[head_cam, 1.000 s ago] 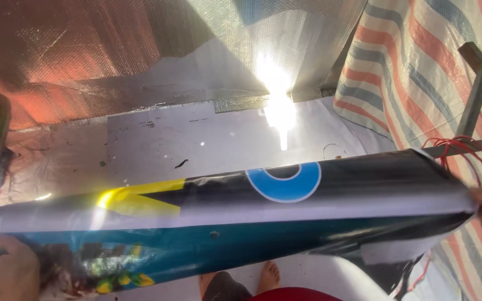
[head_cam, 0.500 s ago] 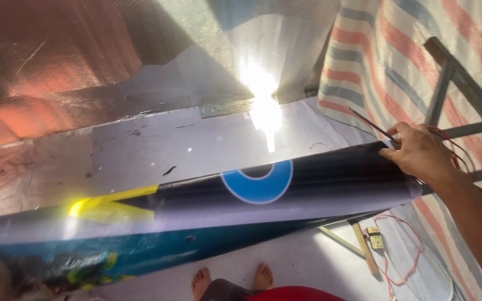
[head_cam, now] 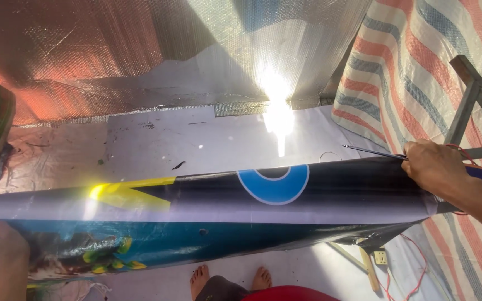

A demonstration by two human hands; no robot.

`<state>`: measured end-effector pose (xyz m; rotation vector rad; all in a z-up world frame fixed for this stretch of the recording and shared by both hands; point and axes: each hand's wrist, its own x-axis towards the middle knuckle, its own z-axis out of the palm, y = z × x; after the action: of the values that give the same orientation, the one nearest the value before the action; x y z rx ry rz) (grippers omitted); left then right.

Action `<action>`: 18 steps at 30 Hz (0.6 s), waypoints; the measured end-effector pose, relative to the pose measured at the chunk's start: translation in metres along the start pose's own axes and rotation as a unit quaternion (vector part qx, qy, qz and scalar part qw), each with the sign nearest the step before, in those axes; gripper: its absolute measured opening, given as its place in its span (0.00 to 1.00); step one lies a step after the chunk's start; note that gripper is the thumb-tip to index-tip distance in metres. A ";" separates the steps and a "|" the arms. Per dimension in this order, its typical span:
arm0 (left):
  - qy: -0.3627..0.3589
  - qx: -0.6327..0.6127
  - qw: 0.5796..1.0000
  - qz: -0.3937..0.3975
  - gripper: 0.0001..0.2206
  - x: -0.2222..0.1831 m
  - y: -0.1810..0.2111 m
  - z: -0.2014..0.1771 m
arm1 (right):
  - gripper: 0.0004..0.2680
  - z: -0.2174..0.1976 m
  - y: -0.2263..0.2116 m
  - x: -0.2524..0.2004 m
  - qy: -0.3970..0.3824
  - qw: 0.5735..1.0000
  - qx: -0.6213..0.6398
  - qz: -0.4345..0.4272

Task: Apply a decorative printed film to a frame and use a screwdriver to secure or mark it.

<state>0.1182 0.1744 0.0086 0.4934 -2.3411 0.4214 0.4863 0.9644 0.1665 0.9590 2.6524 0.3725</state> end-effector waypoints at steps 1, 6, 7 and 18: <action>-0.001 0.002 1.000 -0.004 0.22 0.000 0.000 -0.015 | 0.07 0.001 0.001 0.004 0.003 1.000 -0.001 -0.003; -0.025 -0.045 0.998 0.022 0.19 0.008 0.002 -0.008 | 0.08 -0.005 0.004 0.023 -0.035 0.999 -0.032 0.003; -0.025 -0.044 0.999 0.021 0.19 0.009 0.005 -0.019 | 0.08 0.002 0.013 0.035 -0.034 0.999 -0.033 0.002; 0.030 -0.005 0.998 0.059 0.18 -0.003 -0.003 -0.019 | 0.03 0.098 0.111 0.095 -0.261 0.602 0.725 0.207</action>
<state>0.1323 0.1800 0.0205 0.3340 -2.3210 0.4718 0.5155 1.1228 0.0960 1.6104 1.6387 -1.9585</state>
